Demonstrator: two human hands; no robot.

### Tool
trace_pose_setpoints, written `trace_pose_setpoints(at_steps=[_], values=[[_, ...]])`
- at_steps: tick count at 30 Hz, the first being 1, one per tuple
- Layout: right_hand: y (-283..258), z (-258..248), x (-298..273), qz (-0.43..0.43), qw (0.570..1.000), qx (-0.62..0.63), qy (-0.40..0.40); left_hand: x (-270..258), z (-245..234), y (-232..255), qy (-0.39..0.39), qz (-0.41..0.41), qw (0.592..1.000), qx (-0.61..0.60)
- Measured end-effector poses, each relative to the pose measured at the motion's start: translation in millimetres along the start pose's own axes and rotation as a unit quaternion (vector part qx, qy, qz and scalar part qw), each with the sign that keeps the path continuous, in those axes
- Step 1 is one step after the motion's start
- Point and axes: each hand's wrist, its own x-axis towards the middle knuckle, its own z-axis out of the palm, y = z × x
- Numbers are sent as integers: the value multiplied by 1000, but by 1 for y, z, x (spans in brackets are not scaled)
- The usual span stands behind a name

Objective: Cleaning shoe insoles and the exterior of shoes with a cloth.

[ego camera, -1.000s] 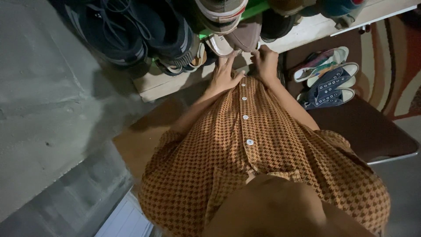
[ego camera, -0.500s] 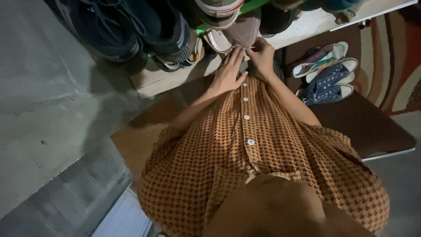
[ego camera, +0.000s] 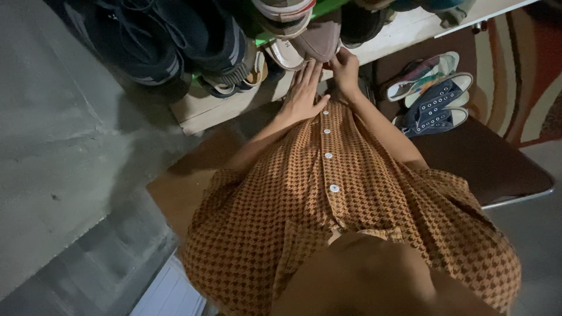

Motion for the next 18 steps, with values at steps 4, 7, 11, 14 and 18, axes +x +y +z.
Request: trace_pose_setpoints(at_steps=[4,7,11,14,18], values=[[5,3,-1,-15,996,82,-16,0,-1,3,-18,-14,999,24],[4,-1,-7,-2,1000,3,-20,0,-4,5,-28,-20,999,34],[2,2,-13,-12,1000,7,-13,-1,-1,-1,-34,-9,999,30],[-4,5,-20,-23,1000,15,-1,-3,0,-6,-24,12,999,24],[-14,7,-36,-8,998,-41,35,-5,-3,-9,-13,44,999,19]])
